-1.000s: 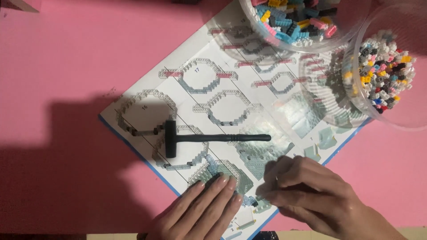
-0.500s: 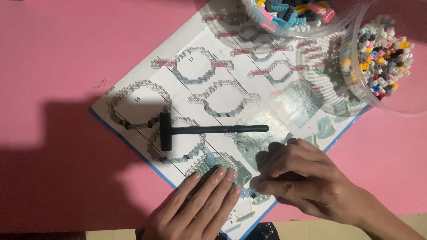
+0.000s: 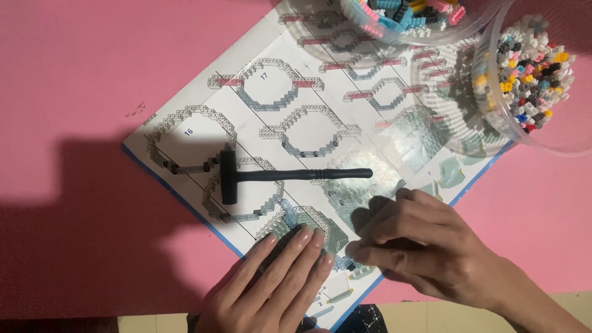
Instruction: Assembling a pixel art figure using small interlocking plastic pieces by following printed instructions.
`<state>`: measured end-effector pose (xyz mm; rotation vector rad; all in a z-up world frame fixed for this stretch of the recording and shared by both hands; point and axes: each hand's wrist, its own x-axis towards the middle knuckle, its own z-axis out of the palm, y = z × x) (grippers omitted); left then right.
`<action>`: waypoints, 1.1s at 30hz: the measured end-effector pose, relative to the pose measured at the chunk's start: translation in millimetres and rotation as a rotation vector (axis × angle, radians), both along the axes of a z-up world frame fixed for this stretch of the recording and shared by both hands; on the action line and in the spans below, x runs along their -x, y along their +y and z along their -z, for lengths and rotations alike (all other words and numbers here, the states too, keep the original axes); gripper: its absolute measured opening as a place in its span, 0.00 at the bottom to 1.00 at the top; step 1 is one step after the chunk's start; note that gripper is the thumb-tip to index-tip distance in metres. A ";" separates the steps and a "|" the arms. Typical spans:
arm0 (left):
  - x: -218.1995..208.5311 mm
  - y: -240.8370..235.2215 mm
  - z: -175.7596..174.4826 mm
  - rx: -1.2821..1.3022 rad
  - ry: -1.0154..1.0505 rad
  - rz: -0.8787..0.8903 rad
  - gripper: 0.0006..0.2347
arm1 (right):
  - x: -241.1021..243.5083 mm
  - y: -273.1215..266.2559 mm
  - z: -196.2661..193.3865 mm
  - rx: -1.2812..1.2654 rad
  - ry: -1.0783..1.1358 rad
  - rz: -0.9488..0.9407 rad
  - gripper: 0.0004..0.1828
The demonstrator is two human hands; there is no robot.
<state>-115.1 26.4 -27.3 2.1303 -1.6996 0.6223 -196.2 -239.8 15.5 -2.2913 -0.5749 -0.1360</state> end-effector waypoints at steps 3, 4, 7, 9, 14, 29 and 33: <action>-0.2 -0.8 0.7 0.006 -0.002 0.000 0.13 | -1.3 1.1 -2.3 0.024 -0.021 -0.009 0.14; 0.1 -1.5 0.9 0.022 0.004 -0.006 0.11 | -1.3 1.0 -2.5 0.039 -0.035 -0.019 0.14; 0.5 -1.0 -0.7 0.007 0.012 -0.010 0.11 | -0.8 3.7 -5.7 0.113 -0.071 -0.019 0.12; 2.0 0.0 -0.4 -0.001 0.026 -0.009 0.13 | -0.1 5.7 -8.0 0.159 -0.093 -0.019 0.10; 1.4 0.0 1.9 0.012 0.017 0.000 0.14 | 10.5 3.2 -7.8 0.192 0.002 -0.016 0.10; 4.2 1.1 -2.4 -0.004 0.078 0.009 0.22 | 21.3 19.5 -19.2 0.414 -0.030 -0.018 0.10; 1.2 -0.8 -2.7 -0.013 0.021 0.001 0.17 | 47.9 20.9 -6.8 0.612 -0.119 -0.005 0.12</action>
